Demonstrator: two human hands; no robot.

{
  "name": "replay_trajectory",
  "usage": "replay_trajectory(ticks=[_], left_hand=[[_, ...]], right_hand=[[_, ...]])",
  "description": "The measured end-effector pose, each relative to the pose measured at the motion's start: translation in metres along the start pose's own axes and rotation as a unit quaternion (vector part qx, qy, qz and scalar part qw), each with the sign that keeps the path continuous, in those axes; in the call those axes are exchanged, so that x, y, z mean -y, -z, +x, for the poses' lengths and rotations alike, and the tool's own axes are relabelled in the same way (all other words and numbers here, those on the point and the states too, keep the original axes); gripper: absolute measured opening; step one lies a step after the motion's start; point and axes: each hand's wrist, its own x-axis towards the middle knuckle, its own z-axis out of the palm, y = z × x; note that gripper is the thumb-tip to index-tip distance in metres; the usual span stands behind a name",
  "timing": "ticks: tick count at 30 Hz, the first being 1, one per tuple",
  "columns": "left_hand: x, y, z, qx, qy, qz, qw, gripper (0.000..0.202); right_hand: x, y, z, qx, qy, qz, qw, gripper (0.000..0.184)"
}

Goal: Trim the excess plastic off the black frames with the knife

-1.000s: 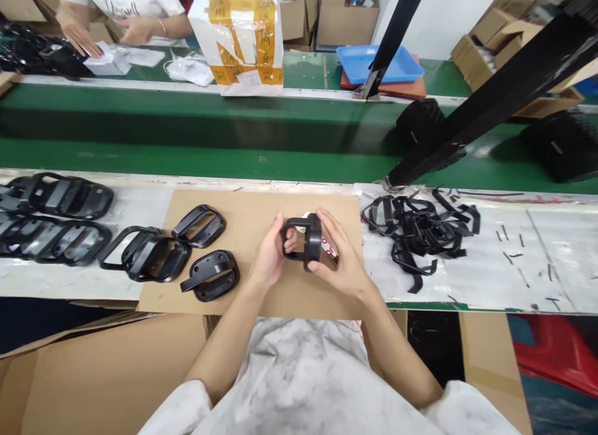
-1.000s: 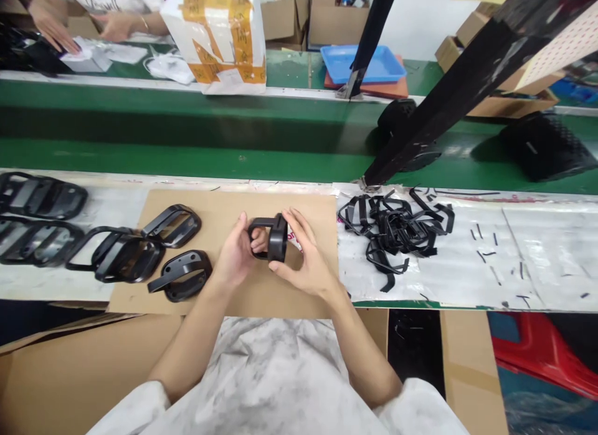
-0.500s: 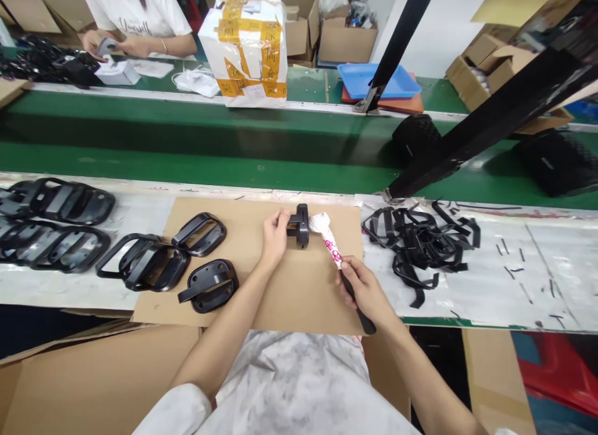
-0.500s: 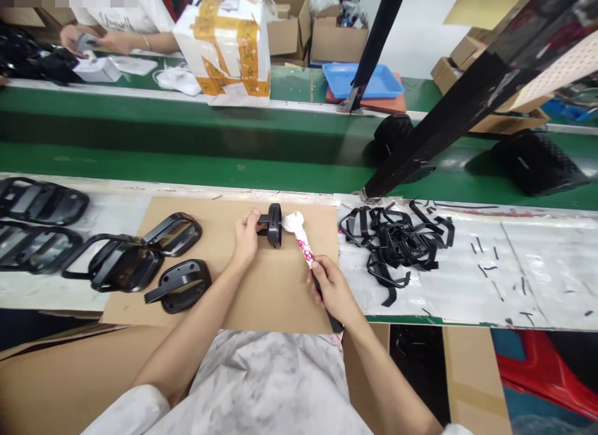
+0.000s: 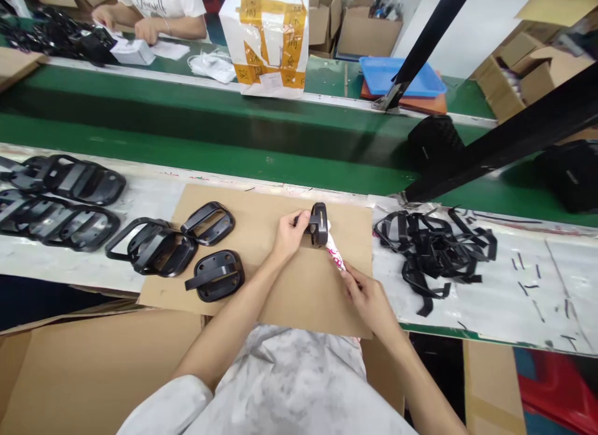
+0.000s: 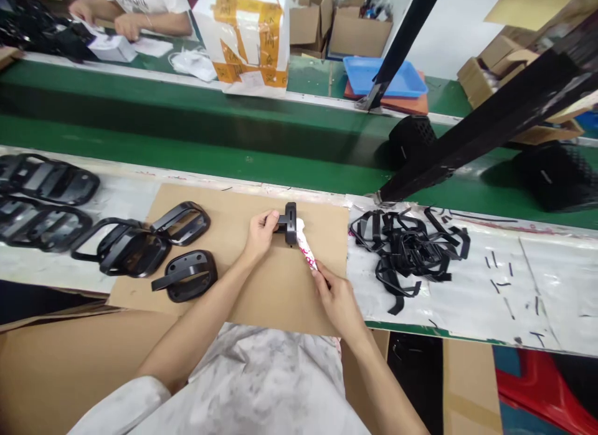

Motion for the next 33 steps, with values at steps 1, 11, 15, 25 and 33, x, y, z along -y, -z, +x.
replay_trajectory(ticks=[1, 11, 15, 25, 33], left_hand=[[0.000, 0.000, 0.000, -0.002, 0.000, 0.007, 1.000, 0.059], [0.007, 0.000, -0.001, -0.006, -0.025, 0.019, 1.000, 0.053], [0.007, -0.001, 0.000, -0.015, -0.024, 0.004, 1.000, 0.054], [-0.034, 0.007, 0.003, 0.020, 0.226, -0.351, 0.908, 0.054], [-0.065, 0.006, -0.021, 0.098, 0.306, -0.421, 0.848, 0.041]], right_hand=[[0.000, 0.001, 0.001, 0.005, 0.000, -0.011, 1.000, 0.053], [0.003, 0.002, -0.001, -0.027, 0.010, -0.068, 0.997, 0.055], [-0.001, 0.002, 0.000, -0.071, 0.014, -0.058, 0.996, 0.056], [0.011, 0.007, 0.003, -0.135, 0.086, 0.063, 0.985, 0.025], [0.040, -0.016, 0.025, -0.117, 0.130, 0.084, 0.981, 0.022]])
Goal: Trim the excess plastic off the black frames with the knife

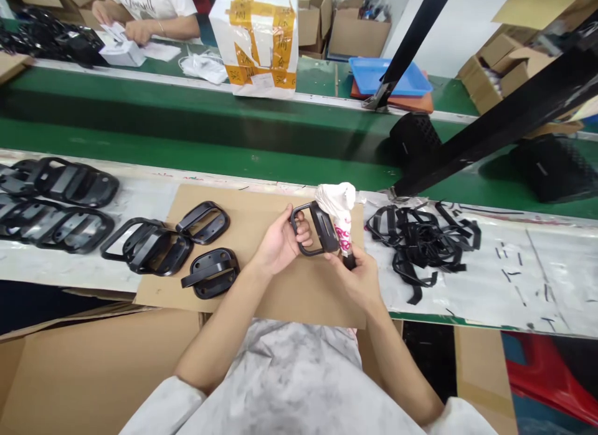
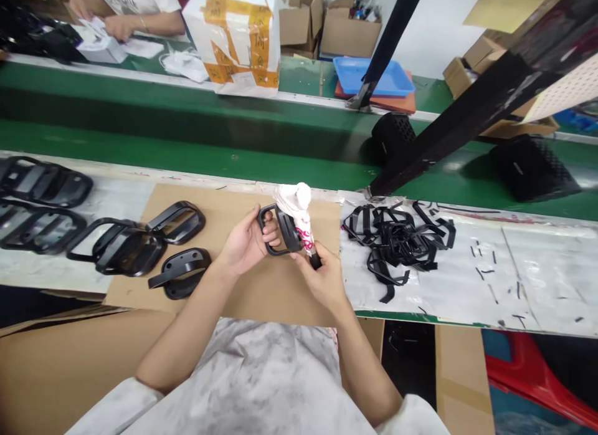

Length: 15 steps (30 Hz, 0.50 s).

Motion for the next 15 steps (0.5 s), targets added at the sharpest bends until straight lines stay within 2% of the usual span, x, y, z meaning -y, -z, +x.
replay_trajectory(ticks=[2, 4, 5, 7, 8, 9, 10, 11, 12, 13, 15], left_hand=[[0.002, 0.009, -0.002, -0.024, -0.040, 0.070, 0.996, 0.041], [0.006, 0.021, -0.006, -0.072, -0.117, 0.212, 0.968, 0.043], [0.009, 0.028, -0.009, -0.104, -0.171, 0.296, 0.934, 0.042], [0.014, 0.037, -0.015, -0.142, -0.284, 0.455, 0.832, 0.040], [0.017, 0.040, -0.019, -0.128, -0.328, 0.516, 0.781, 0.041], [0.020, 0.042, -0.022, -0.088, -0.355, 0.565, 0.740, 0.041], [0.023, 0.043, -0.023, -0.031, -0.363, 0.598, 0.714, 0.039], [0.025, 0.043, -0.024, 0.029, -0.355, 0.618, 0.701, 0.035], [0.027, 0.043, -0.023, 0.071, -0.340, 0.623, 0.701, 0.030], [0.028, 0.042, -0.021, 0.081, -0.322, 0.617, 0.713, 0.028], [0.027, 0.042, -0.012, 0.022, -0.294, 0.573, 0.765, 0.033]], right_hand=[[0.001, -0.003, 0.002, 0.003, -0.006, 0.018, 1.000, 0.028], [0.001, -0.004, 0.001, 0.001, -0.017, 0.038, 0.999, 0.030], [0.002, -0.004, 0.000, -0.001, -0.024, 0.047, 0.999, 0.032], [0.002, -0.003, -0.001, -0.005, -0.048, 0.064, 0.997, 0.034], [0.002, -0.003, -0.001, -0.001, -0.064, 0.074, 0.995, 0.036], [0.002, -0.002, -0.002, 0.008, -0.084, 0.088, 0.993, 0.038], [0.001, -0.002, -0.002, 0.021, -0.105, 0.104, 0.989, 0.040], [0.001, -0.002, -0.002, 0.036, -0.127, 0.121, 0.984, 0.041], [0.001, -0.002, -0.001, 0.049, -0.147, 0.140, 0.978, 0.043], [0.000, -0.001, -0.001, 0.059, -0.162, 0.157, 0.973, 0.043], [-0.001, 0.002, 0.001, 0.057, -0.180, 0.181, 0.965, 0.045]])
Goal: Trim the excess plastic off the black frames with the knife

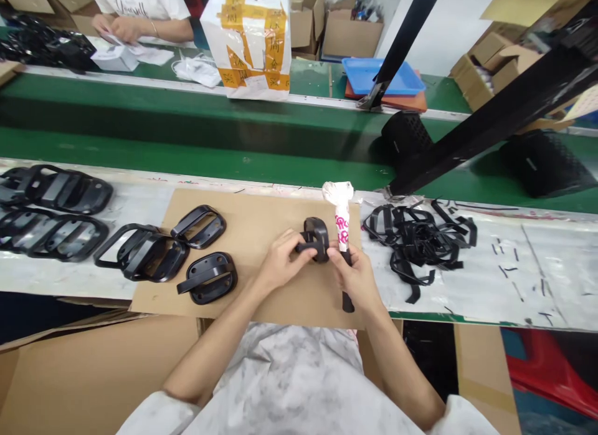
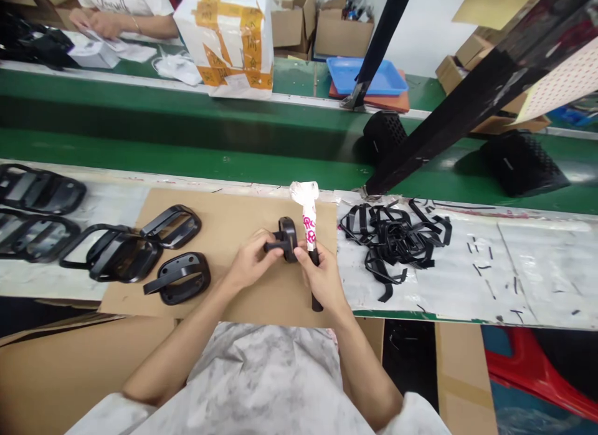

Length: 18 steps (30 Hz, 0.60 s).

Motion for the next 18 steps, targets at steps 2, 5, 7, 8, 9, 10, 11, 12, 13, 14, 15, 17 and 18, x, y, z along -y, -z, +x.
replay_trajectory(ticks=[2, 5, 7, 8, 9, 10, 11, 12, 13, 14, 15, 17, 18], left_hand=[[0.007, 0.001, 0.011, -0.078, 0.073, -0.073, 0.992, 0.042], [0.018, 0.002, 0.031, -0.135, 0.109, -0.182, 0.968, 0.053], [0.024, 0.001, 0.042, -0.131, 0.104, -0.213, 0.963, 0.057], [0.026, -0.001, 0.046, -0.121, 0.099, -0.215, 0.964, 0.058], [0.027, -0.003, 0.049, -0.111, 0.093, -0.212, 0.967, 0.058], [0.027, -0.006, 0.051, -0.101, 0.085, -0.203, 0.970, 0.058], [0.027, -0.007, 0.052, -0.093, 0.077, -0.193, 0.974, 0.058], [0.027, -0.009, 0.053, -0.089, 0.071, -0.183, 0.977, 0.057], [0.026, -0.010, 0.053, -0.087, 0.067, -0.175, 0.978, 0.057], [0.026, -0.010, 0.052, -0.087, 0.065, -0.170, 0.979, 0.056], [0.025, -0.010, 0.051, -0.086, 0.065, -0.168, 0.980, 0.055], [0.024, -0.009, 0.050, -0.087, 0.065, -0.167, 0.980, 0.054], [0.023, -0.008, 0.049, -0.088, 0.066, -0.166, 0.980, 0.054]], right_hand=[[-0.001, 0.007, 0.000, -0.017, -0.005, 0.010, 1.000, 0.047], [-0.008, 0.019, -0.004, -0.030, 0.001, -0.029, 0.999, 0.044], [-0.016, 0.025, -0.009, -0.016, 0.011, -0.080, 0.997, 0.047], [-0.020, 0.027, -0.011, -0.006, 0.012, -0.104, 0.994, 0.050], [-0.024, 0.030, -0.014, 0.005, 0.011, -0.129, 0.992, 0.053], [-0.027, 0.032, -0.016, 0.017, 0.008, -0.156, 0.988, 0.055], [-0.029, 0.035, -0.018, 0.029, 0.005, -0.183, 0.983, 0.057], [-0.031, 0.038, -0.019, 0.040, 0.003, -0.208, 0.977, 0.057], [-0.031, 0.041, -0.020, 0.046, 0.002, -0.230, 0.972, 0.057], [-0.030, 0.045, -0.021, 0.045, 0.004, -0.245, 0.969, 0.058], [-0.029, 0.047, -0.022, 0.034, 0.008, -0.248, 0.968, 0.058], [-0.026, 0.049, -0.022, -0.015, 0.025, -0.226, 0.974, 0.058], [-0.025, 0.048, -0.023, -0.040, 0.036, -0.215, 0.975, 0.058]])
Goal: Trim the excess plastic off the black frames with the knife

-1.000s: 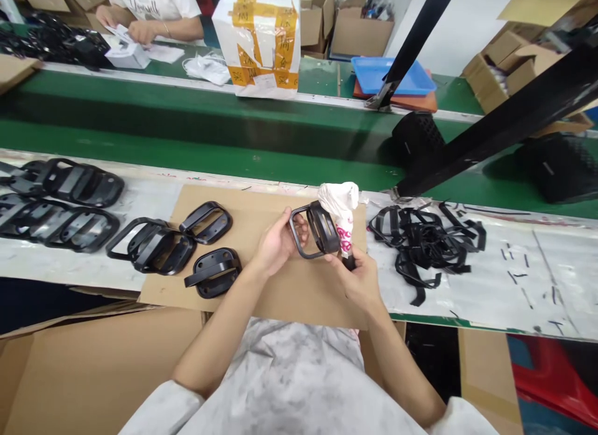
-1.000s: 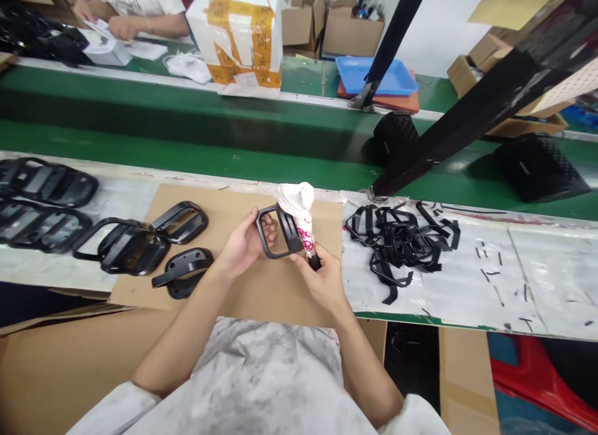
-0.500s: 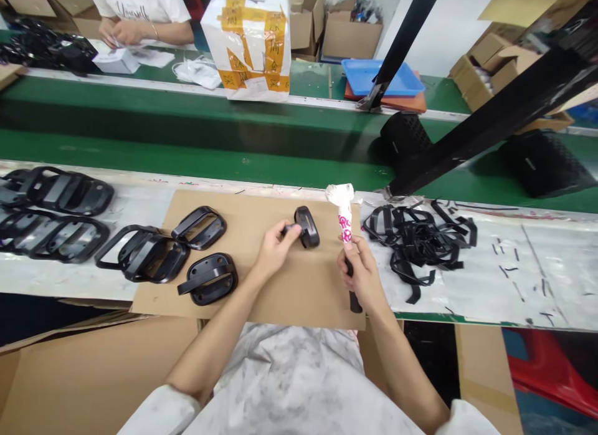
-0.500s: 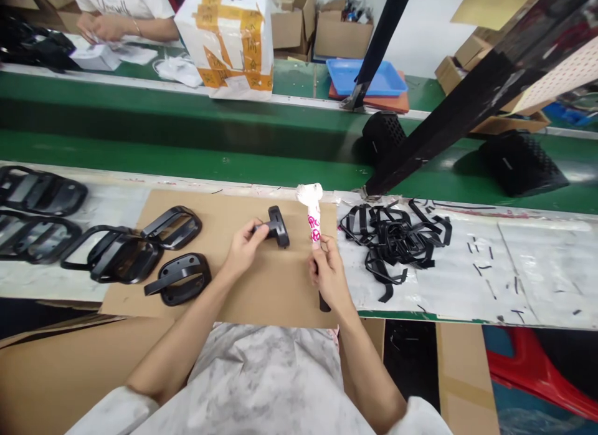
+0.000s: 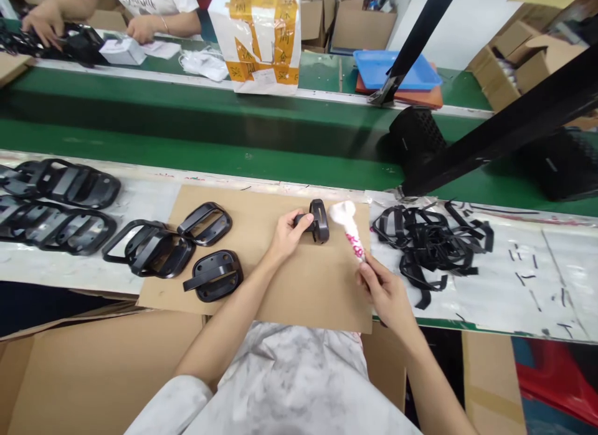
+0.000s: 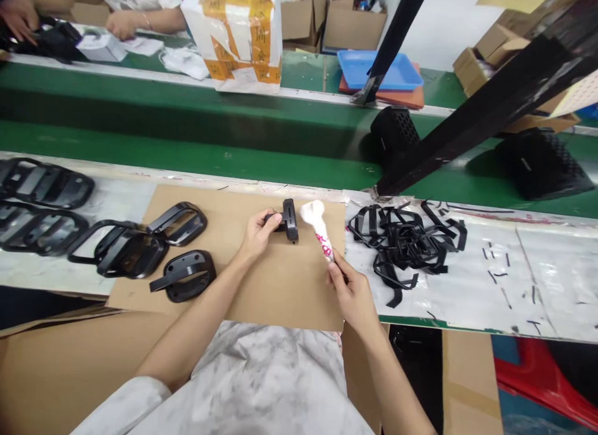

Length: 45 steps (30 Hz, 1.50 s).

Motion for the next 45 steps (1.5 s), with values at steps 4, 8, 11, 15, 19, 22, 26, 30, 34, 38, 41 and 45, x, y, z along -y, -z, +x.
replay_trajectory(ticks=[4, 8, 11, 15, 19, 22, 26, 30, 34, 38, 41, 45], left_hand=[[-0.002, 0.000, -0.002, -0.007, -0.006, 0.006, 1.000, 0.053], [-0.001, -0.001, -0.003, -0.015, -0.006, 0.000, 1.000, 0.053], [0.001, -0.002, -0.002, -0.024, 0.000, -0.006, 1.000, 0.055], [0.001, -0.002, 0.002, -0.017, 0.010, -0.034, 0.999, 0.053], [-0.010, 0.003, 0.005, -0.054, 0.056, -0.155, 0.985, 0.055], [-0.026, 0.010, 0.003, -0.101, 0.091, -0.242, 0.961, 0.058], [-0.051, 0.016, -0.008, -0.111, 0.113, -0.258, 0.953, 0.064], [-0.071, 0.007, -0.033, -0.085, 0.016, -0.177, 0.980, 0.064], [-0.081, -0.009, -0.067, -0.004, -0.135, -0.038, 0.990, 0.061], [-0.073, -0.017, -0.092, 0.035, -0.212, 0.039, 0.976, 0.050], [-0.055, -0.013, -0.103, -0.007, -0.212, 0.059, 0.976, 0.026], [-0.029, -0.002, -0.114, 0.020, -0.045, -0.064, 0.997, 0.040]], right_hand=[[0.005, -0.004, 0.001, 0.035, 0.029, -0.069, 0.997, 0.053], [0.007, -0.006, 0.001, 0.027, 0.034, -0.099, 0.994, 0.052], [0.006, -0.008, 0.000, -0.016, 0.042, -0.084, 0.995, 0.054], [0.008, -0.001, 0.003, 0.054, 0.037, -0.159, 0.985, 0.053], [0.003, 0.009, 0.006, 0.006, 0.034, -0.146, 0.989, 0.056], [-0.009, 0.007, 0.007, -0.036, 0.057, -0.142, 0.988, 0.051], [-0.016, -0.004, 0.010, -0.056, 0.104, -0.177, 0.977, 0.042], [0.001, -0.013, 0.010, -0.085, 0.157, -0.126, 0.976, 0.037], [0.029, -0.021, 0.005, 0.074, 0.151, 0.088, 0.982, 0.058], [0.050, -0.034, 0.001, 0.124, 0.150, 0.152, 0.969, 0.042], [0.056, -0.038, 0.000, 0.056, 0.135, 0.178, 0.973, 0.027], [0.051, -0.034, 0.005, 0.002, 0.138, 0.166, 0.976, 0.029]])
